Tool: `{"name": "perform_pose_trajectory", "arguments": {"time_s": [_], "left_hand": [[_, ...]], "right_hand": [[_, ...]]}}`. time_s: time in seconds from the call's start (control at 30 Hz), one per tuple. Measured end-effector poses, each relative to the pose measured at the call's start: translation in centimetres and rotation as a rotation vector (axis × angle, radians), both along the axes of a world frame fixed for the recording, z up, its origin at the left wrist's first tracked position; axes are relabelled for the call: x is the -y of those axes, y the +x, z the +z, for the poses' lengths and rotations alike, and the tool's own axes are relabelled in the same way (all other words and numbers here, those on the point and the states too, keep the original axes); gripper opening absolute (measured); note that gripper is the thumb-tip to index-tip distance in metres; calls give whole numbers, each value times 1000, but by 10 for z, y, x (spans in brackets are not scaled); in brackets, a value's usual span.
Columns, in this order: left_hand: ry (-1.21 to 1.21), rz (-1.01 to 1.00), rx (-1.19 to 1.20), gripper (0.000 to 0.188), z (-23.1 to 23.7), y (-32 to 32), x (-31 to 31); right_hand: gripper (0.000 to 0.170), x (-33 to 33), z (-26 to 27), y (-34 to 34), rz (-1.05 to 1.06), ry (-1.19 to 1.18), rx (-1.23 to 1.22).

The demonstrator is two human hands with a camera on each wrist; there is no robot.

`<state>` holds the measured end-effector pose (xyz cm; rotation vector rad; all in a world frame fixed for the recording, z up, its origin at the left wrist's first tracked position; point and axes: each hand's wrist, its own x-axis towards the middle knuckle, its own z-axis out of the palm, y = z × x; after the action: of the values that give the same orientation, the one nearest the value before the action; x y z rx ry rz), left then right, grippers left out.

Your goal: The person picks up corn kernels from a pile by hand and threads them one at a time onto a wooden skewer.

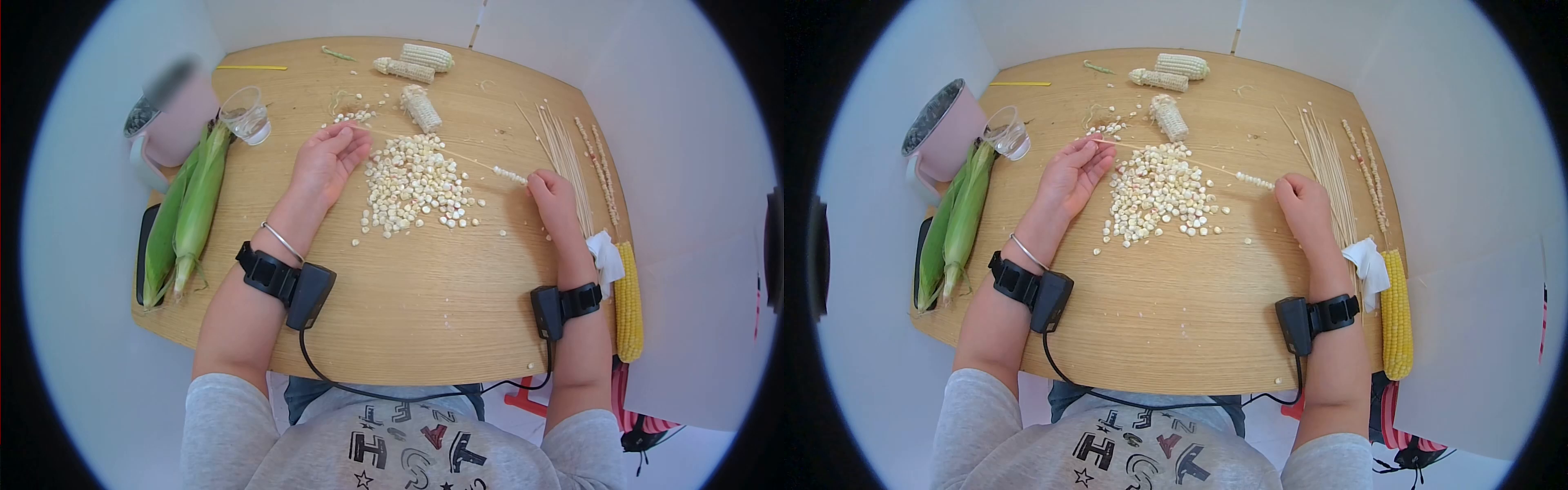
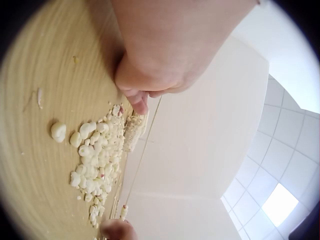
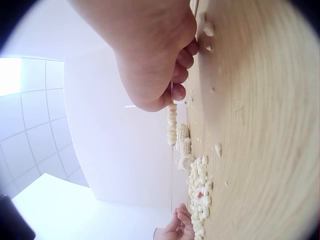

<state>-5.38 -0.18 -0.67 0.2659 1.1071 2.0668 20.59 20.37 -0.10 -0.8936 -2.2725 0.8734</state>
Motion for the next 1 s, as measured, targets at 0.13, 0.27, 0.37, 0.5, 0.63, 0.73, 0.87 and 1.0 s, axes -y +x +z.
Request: {"name": "perform_pose_trajectory", "arguments": {"time_s": [0.13, 0.27, 0.37, 0.5, 0.63, 0.73, 0.87, 1.0], "left_hand": [[-15, 3, 10, 22, -1, -1, -2], [-29, 6, 26, 25, 3, 0, 0], [-32, 6, 23, 27, 4, 0, 0], [-36, 22, 32, 27, 4, 1, -1], [-38, 33, 35, 26, 6, 3, 0], [-33, 38, 24, 24, 4, 2, 0], [-23, 28, 68, 22, 5, 0, 1], [-11, 45, 54, 18, 4, 0, 0]], "right_hand": [[25, 0, -2, 0, -2, 12, -4], [24, 1, 0, 0, -2, 12, 12], [24, 0, 0, 0, -8, 8, 15], [24, 3, 3, 0, -13, 9, 40], [24, 3, 3, 0, -3, 19, 42], [24, 0, 0, 0, -5, 31, 45], [24, 1, 1, 0, -12, 28, 44], [24, 2, 2, 0, -25, 26, 48]]}}
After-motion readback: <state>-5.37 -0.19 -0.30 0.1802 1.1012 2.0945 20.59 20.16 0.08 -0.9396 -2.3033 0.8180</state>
